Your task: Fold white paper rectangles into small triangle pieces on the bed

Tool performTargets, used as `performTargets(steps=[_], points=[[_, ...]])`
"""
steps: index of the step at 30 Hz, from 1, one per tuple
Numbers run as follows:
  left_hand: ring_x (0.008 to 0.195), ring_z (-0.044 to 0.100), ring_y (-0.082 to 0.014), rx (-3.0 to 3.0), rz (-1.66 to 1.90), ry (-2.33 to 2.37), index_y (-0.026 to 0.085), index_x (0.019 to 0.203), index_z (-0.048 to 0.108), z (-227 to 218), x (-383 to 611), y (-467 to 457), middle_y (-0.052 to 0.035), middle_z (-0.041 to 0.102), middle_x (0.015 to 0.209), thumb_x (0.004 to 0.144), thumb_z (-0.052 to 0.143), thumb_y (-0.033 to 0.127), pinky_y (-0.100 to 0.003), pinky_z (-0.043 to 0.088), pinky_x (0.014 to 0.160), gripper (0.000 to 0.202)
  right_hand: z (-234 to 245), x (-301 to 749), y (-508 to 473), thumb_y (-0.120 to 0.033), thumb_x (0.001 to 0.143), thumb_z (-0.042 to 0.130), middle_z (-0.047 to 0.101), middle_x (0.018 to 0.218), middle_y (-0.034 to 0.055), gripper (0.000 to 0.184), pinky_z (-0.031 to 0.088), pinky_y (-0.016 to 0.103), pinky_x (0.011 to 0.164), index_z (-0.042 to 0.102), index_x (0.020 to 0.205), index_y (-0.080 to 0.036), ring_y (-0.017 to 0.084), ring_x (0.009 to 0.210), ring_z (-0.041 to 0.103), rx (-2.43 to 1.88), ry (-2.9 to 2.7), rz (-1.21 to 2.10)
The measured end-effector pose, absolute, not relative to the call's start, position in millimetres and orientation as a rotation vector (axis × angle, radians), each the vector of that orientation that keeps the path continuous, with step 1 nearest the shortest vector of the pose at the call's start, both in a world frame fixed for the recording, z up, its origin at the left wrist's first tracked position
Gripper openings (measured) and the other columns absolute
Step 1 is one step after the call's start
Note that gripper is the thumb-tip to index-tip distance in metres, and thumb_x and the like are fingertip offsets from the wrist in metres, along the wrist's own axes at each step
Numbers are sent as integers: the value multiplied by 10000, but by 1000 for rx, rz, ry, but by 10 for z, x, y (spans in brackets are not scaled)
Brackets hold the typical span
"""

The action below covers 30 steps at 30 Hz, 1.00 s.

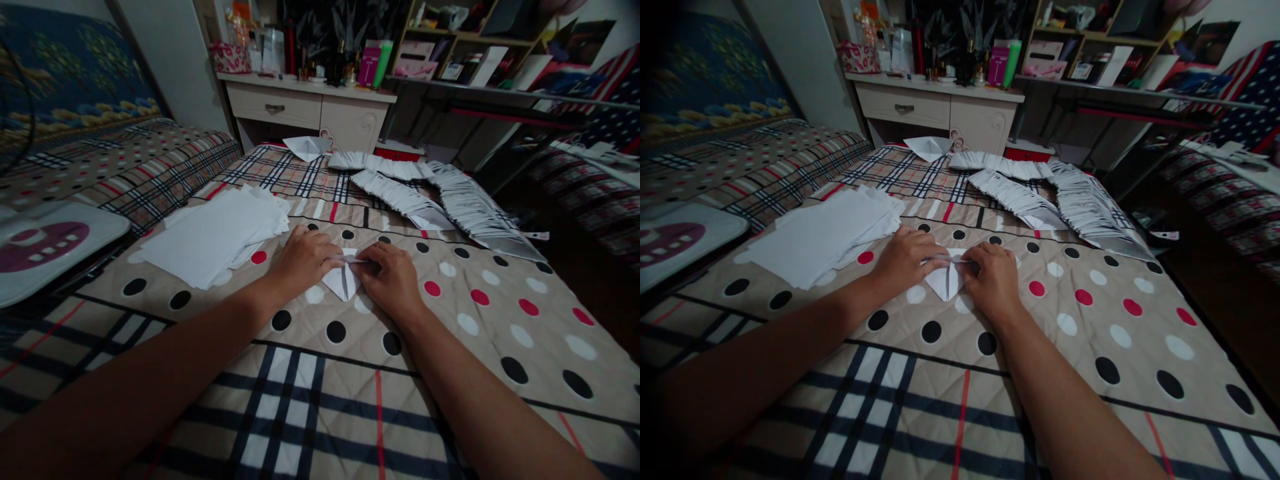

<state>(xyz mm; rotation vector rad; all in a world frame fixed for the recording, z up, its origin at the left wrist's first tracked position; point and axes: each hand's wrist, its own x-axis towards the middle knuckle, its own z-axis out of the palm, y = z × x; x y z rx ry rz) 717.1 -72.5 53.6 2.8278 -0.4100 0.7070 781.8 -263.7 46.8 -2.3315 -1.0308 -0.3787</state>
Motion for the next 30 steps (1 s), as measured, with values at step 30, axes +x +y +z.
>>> performTargets(steps=[30], points=[[886, 532, -244, 3000, 624, -706, 193, 866, 740, 687, 6905, -780, -70, 643, 874, 781, 600, 163, -434, 334, 816, 167, 530, 7679, -2721, -101, 676, 589, 675, 910, 50, 200, 417, 381, 808, 744, 749, -203, 238, 880, 569, -2346, -1058, -333]])
